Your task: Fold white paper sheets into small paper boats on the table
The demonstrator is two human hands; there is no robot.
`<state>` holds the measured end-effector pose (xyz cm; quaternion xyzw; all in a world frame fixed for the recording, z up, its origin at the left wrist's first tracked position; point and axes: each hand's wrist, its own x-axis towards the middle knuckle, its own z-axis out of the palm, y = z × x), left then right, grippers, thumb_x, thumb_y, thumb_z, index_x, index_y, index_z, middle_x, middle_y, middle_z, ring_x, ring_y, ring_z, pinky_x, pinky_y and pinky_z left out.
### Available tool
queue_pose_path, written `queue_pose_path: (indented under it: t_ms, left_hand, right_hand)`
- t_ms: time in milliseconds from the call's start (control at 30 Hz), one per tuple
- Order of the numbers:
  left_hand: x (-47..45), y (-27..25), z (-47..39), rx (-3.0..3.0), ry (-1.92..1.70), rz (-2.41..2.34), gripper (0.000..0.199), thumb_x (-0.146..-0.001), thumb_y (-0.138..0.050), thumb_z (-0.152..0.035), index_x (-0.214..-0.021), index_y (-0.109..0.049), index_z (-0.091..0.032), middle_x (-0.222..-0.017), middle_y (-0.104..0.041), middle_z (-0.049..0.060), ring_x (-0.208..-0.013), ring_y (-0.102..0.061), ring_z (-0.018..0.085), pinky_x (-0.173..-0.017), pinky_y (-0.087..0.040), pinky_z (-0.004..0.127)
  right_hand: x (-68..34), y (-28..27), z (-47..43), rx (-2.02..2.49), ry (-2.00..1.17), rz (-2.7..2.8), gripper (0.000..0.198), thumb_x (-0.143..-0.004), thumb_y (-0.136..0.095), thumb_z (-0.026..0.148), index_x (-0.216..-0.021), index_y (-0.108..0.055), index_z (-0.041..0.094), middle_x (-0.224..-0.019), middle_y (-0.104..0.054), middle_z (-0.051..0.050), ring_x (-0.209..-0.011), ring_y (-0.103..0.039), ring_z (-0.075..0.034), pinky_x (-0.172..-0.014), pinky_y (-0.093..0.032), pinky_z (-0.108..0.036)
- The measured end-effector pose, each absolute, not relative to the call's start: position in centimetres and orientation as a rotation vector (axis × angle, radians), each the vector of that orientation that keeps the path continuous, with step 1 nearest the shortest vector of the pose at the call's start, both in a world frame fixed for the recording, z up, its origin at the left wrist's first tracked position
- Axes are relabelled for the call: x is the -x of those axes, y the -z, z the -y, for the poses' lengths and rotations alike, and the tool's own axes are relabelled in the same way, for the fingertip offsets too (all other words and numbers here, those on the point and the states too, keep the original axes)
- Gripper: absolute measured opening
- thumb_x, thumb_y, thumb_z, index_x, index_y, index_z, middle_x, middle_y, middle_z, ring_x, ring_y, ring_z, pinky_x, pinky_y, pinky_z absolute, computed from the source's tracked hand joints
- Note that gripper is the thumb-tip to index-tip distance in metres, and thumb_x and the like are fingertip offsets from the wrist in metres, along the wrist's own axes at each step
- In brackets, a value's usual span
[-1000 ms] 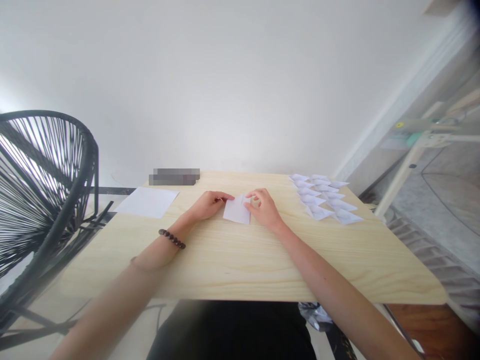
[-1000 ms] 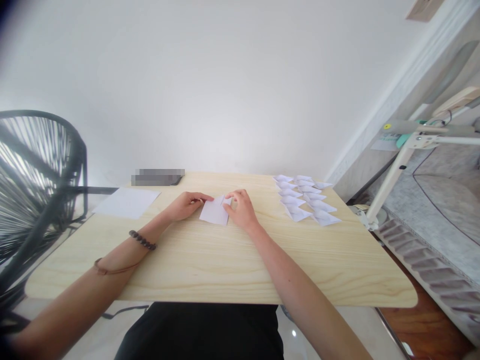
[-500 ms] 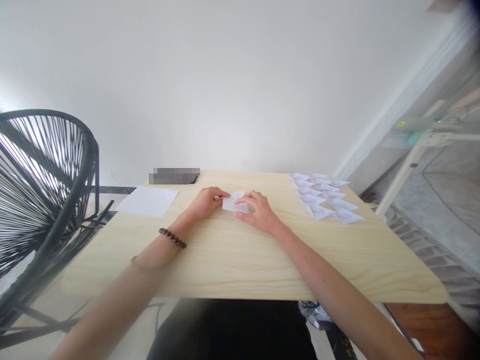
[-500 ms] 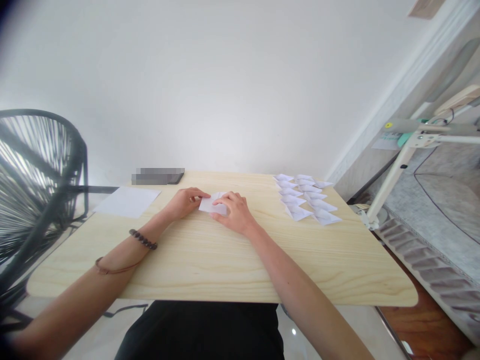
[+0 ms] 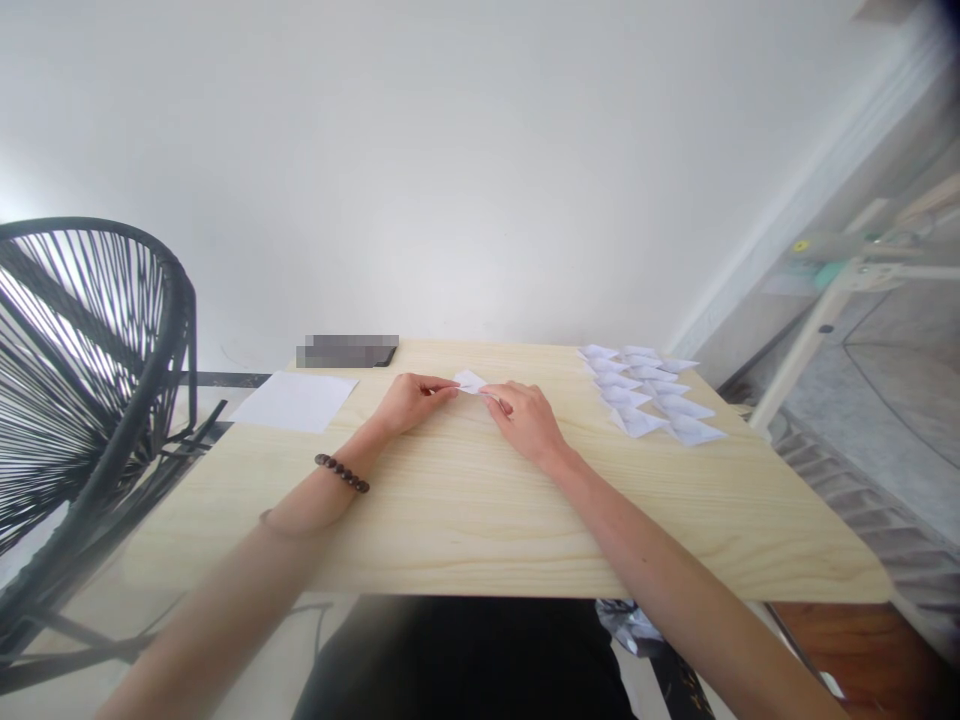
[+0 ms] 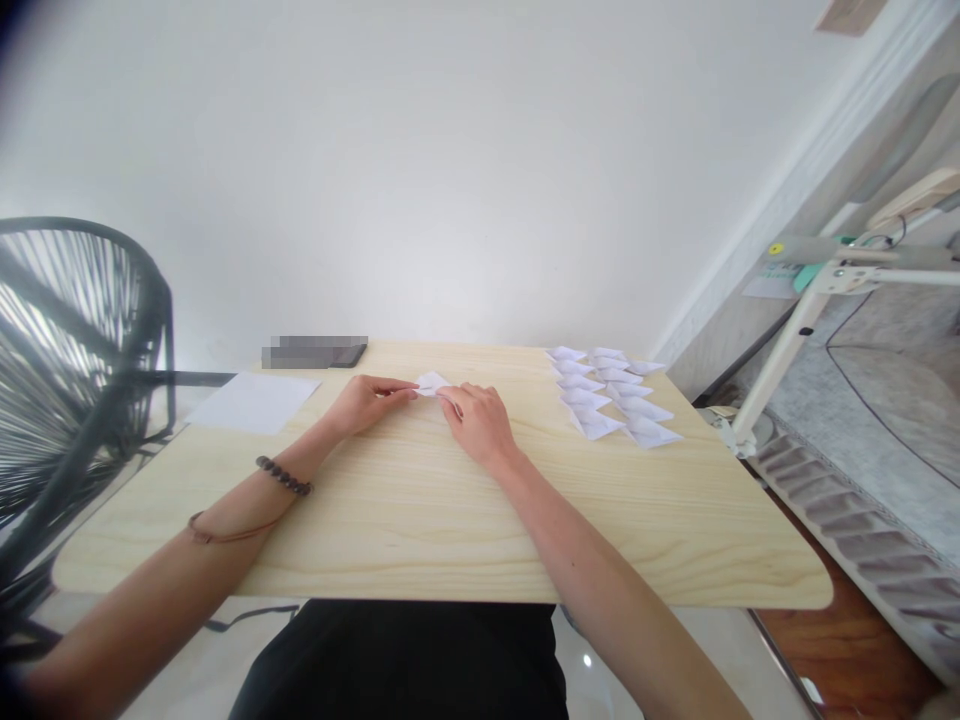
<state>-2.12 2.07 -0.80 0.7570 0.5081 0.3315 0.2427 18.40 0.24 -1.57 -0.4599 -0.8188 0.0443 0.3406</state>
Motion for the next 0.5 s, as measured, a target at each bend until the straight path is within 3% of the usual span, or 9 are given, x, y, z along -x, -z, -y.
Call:
queue_pose_path:
  t_ms: [67,167,367,500]
  left_hand:
    - [2.1,0.7,-2.0,-2.052,-0.891,-1.395,0.038,-0.075,-0.049,-0.045,-0.094,-0.067,-0.019,-0.088,-0.068,0.003,-0.072,-0.058,0.018,-0.065,-0.042,0.025]
    - [2.1,0.7,-2.0,-2.128,-0.847,-1.355,0.033,-0.074,-0.051,-0.043,-0.093,-0.068,-0.021,-0.084,-0.067,0.003,-0.071,-0.057,0.017,-0.064,-0.042,0.024]
    - [2.2,0.8,-2.2,-2.447,-0.757,-1.157,0.026,-0.075,-0.052,-0.037,-0.091,-0.069,-0.025,-0.099,-0.059,0.006,-0.095,-0.051,0.020,-0.087,-0.036,0.029]
    - [2.0,0.6,-2.0,-2.331,-0.788,-1.245,0.035,-0.080,-0.044,-0.041,-0.103,-0.061,-0.020,-0.093,-0.062,0.007,-0.085,-0.055,0.018,-0.078,-0.041,0.028]
  right_hand:
    - [-18.3,1.8,-0.2,1.210,-0.243,2.127,0.029,-0.082,-0.044,0.029,-0.109,-0.056,0.029,-0.064,-0.060,0.002,-0.059,-0.054,-0.014,-0.065,-0.040,-0.027]
    - [-18.3,2.1,-0.3,1.251,-0.301,2.084,0.026,-0.081,-0.046,0.031,-0.102,-0.060,0.030,-0.059,-0.063,0.003,-0.054,-0.056,-0.013,-0.058,-0.041,-0.025]
    - [-18.8,2.5,-1.1,1.242,-0.374,2.030,0.018,-0.075,-0.053,0.026,-0.087,-0.067,0.026,-0.070,-0.067,0.001,-0.059,-0.059,-0.014,-0.059,-0.043,-0.026]
    - [-19.0,2.4,-1.2,1.204,-0.496,1.954,0.020,-0.074,-0.055,0.029,-0.089,-0.067,0.023,-0.073,-0.068,0.000,-0.059,-0.059,-0.014,-0.062,-0.046,-0.027]
